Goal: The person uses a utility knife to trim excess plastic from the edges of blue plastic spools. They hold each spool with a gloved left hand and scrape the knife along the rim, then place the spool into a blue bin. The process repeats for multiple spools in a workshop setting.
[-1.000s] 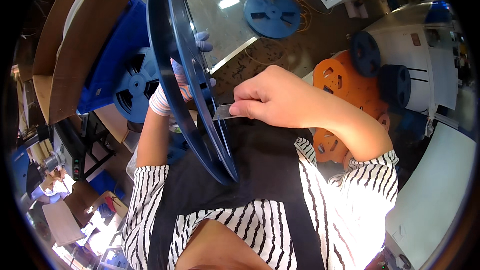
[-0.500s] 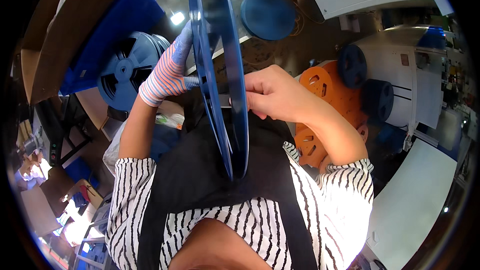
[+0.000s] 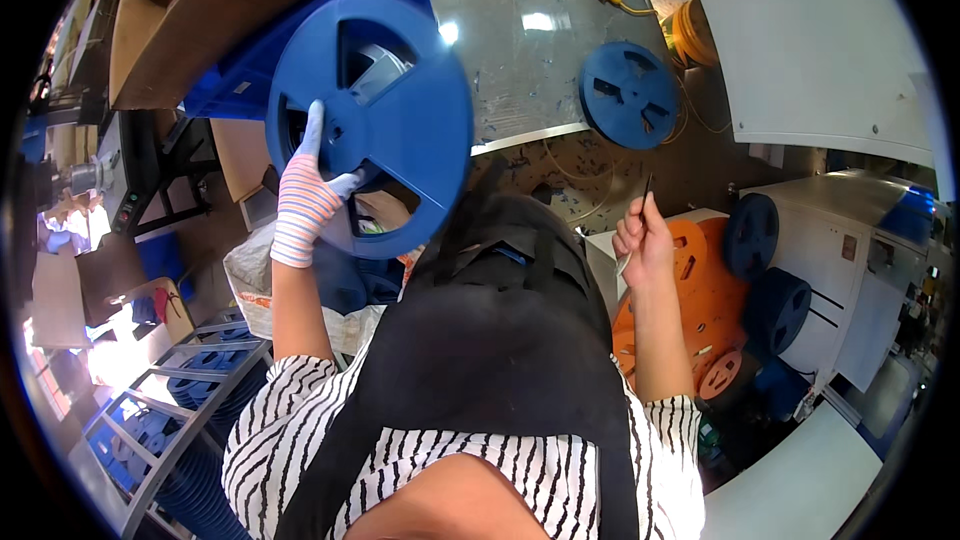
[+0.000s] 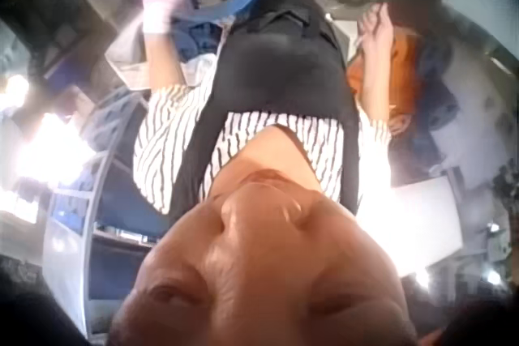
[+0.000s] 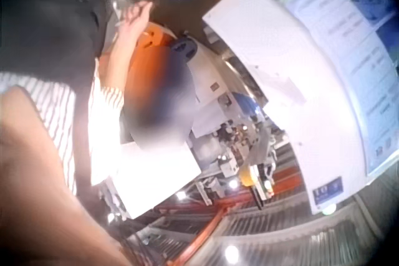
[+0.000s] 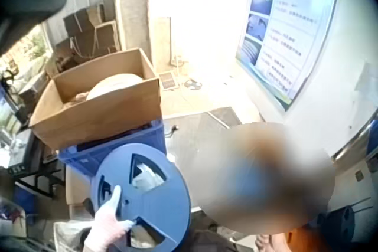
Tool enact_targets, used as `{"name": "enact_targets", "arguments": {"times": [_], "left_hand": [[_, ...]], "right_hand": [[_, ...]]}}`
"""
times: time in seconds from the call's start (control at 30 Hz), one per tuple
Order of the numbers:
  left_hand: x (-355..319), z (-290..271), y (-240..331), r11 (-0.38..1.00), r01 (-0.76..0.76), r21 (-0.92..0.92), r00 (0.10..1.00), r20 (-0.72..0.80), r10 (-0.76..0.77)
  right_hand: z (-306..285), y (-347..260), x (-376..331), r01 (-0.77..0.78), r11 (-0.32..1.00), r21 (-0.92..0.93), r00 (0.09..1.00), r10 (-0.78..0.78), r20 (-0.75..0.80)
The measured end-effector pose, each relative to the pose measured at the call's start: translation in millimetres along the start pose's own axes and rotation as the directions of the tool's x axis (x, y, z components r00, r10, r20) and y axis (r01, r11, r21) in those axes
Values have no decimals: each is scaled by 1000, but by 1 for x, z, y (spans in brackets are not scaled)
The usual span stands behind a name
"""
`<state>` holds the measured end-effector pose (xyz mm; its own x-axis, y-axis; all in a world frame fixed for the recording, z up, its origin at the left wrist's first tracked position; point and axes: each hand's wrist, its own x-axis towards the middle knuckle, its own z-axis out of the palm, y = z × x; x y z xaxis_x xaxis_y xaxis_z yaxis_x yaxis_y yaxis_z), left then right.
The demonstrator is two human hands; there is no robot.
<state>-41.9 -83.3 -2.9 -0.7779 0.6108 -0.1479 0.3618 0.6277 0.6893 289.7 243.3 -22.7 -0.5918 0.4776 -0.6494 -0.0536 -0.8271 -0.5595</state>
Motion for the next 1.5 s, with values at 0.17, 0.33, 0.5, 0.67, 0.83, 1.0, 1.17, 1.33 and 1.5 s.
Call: {"name": "enact_targets", "arguments": {"times": [0.17, 0.33, 0.5, 0.67, 0.83, 1.0, 1.17, 1.33, 1.5], "left_hand": [[48, 30, -131, 822, 464, 331, 882, -87, -463], [83, 69, -171, 808, 267, 526, 963, -132, -233], [70, 77, -185, 664, 250, 705, 961, -262, -84], [50, 106, -111, 682, 176, 710, 937, -333, 105], [7, 182, -36, 765, -141, 628, 988, 48, 144], [-18, 246, -22, 825, -220, 521, 940, 340, 36], [-12, 267, -11, 882, -79, 464, 942, 324, -86], [20, 285, 8, 904, -98, 417, 953, 300, -35], [99, 345, 57, 982, -165, 95, 923, 366, 119]], "right_hand": [[-23, 39, 25, -142, 990, 6, 971, 140, -193], [-32, 28, 46, -161, 972, -172, 962, 116, -246], [-77, 19, 84, -68, 937, -341, 953, -39, -299], [-176, 24, 193, 42, 986, -163, 856, -120, -504], [-261, 22, 325, 216, 976, -39, 565, -158, -810], [-311, 0, 399, 275, 948, -160, 413, -267, -871], [-330, -17, 421, 178, 959, -220, 490, -280, -825], [-302, -24, 378, 325, 928, -181, 633, -356, -688], [-190, -29, 280, 508, 823, -256, 621, -555, -553]]}}
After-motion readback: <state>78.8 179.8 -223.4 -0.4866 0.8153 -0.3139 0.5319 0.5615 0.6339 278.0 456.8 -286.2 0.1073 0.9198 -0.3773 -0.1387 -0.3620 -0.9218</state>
